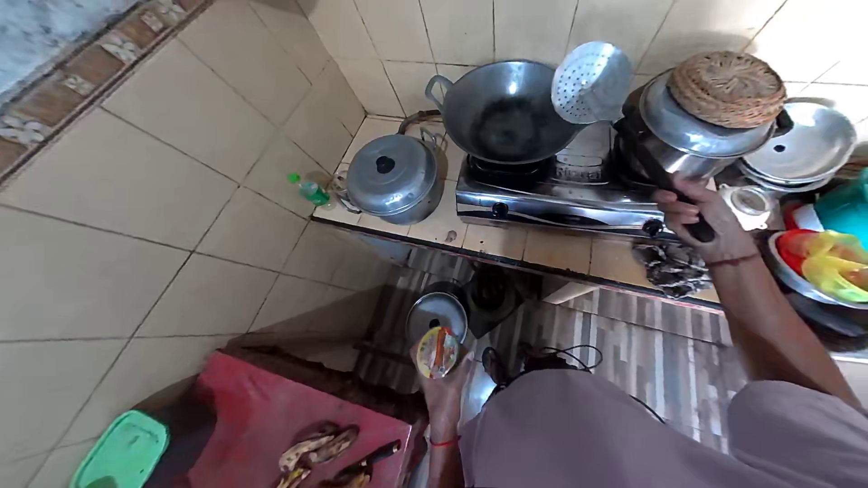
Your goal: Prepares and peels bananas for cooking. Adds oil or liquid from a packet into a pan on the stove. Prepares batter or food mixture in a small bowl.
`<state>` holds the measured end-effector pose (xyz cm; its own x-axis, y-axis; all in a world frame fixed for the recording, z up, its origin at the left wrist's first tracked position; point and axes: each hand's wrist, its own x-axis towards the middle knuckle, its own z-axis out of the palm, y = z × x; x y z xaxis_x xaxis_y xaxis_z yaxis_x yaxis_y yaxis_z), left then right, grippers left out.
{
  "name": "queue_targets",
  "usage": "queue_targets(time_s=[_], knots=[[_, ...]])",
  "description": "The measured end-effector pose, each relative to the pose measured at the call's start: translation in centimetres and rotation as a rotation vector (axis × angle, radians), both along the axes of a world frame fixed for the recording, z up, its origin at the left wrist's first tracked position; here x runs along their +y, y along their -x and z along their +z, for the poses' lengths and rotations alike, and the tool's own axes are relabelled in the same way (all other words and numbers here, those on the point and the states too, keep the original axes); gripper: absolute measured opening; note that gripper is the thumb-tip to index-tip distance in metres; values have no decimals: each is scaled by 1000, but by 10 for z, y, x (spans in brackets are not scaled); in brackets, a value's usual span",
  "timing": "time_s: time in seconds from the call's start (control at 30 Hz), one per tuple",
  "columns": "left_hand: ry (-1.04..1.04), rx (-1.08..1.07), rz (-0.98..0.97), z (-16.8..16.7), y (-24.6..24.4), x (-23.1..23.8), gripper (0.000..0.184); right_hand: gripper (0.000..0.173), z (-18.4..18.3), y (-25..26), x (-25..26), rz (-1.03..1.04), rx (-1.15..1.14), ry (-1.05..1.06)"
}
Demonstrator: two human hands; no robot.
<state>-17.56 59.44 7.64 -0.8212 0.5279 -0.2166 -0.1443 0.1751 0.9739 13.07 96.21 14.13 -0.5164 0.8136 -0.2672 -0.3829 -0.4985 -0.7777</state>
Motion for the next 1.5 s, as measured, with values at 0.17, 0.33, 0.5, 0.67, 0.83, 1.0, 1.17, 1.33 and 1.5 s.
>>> queue_targets(time_s=[0.17, 0.33, 0.5, 0.67, 0.83, 1.0, 1.17, 1.33, 1.5], knots=[[11, -24, -144, 10, 28, 30, 94, 34, -11, -29, -67, -181, 188, -53], [-44, 14, -218, 13, 47, 51, 98, 33, -12, -36, -136, -288, -278, -130], [-66, 6, -278, 8, 56, 51, 92, 34, -45, -3, -156, -273, -442, -31], [-79, -5, -247, 5, 57, 29, 96, 30, -107, 51, -96, -239, -393, 20], [-76, 43, -175, 9, 59, 2, 94, 29, -158, 94, -16, -295, -378, -23], [-70, 57, -124, 19, 65, -7, 83, 62, -163, 116, 33, -180, -720, -141], [-76, 120, -182, 23, 78, 14, 75, 75, -163, 108, 28, -103, -1053, -316], [-121, 190, -354, 43, 104, 68, 72, 61, -152, 67, -66, -260, -1148, -664], [-244, 315, -545, 83, 131, 159, 79, 43, -159, 25, -189, 35, -1212, -600]])
